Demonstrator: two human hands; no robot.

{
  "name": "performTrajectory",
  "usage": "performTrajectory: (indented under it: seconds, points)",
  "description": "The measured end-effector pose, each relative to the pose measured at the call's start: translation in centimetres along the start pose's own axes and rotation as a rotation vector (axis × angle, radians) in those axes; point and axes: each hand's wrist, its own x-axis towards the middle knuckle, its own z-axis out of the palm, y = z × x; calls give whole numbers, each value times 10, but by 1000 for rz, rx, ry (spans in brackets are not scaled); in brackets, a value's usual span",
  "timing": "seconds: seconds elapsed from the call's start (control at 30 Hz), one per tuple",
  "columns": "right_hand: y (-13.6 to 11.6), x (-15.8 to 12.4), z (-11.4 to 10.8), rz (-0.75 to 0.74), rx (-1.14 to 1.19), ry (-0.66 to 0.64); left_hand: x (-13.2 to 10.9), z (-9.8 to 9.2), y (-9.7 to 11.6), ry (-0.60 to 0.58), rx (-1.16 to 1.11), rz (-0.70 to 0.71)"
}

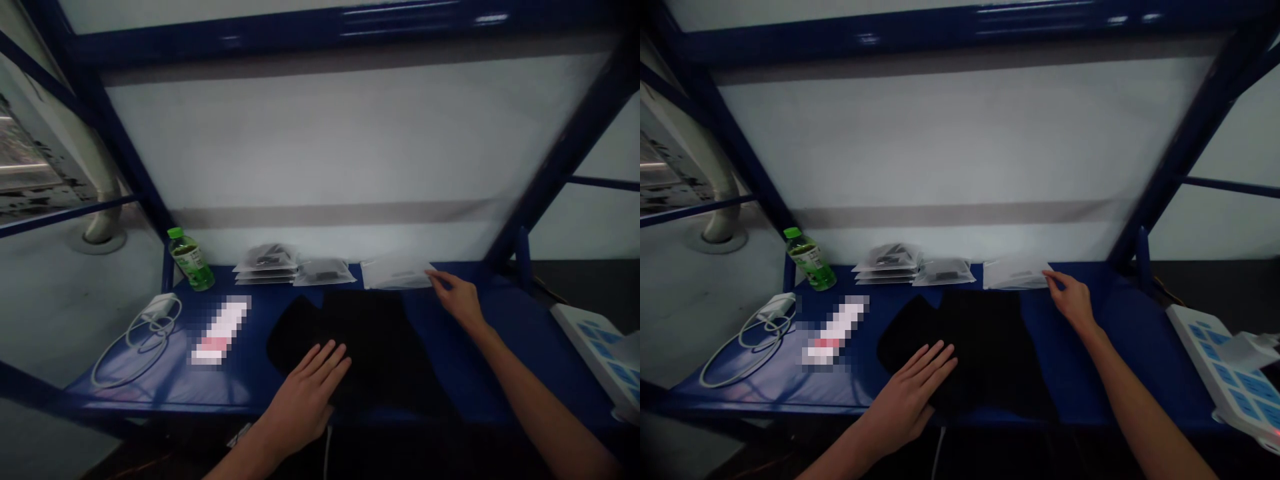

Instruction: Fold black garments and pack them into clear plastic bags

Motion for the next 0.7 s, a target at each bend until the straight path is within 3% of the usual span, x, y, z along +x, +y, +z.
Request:
performTrajectory:
  seconds: [0.2,0.43,0.57,0.7]
  points:
    - [23,2,19,13,-87,-130,2,-4,1,-14,6,-23]
    - [11,-10,11,-28,-65,-157,15,-14,2,38,-6,-138]
    - [-2,-19,2,-39,-28,-157,49,-24,15,177,-17,-308]
    - [-9,-23,-2,-43,-1,-164,101,-31,35,159,-48,-449]
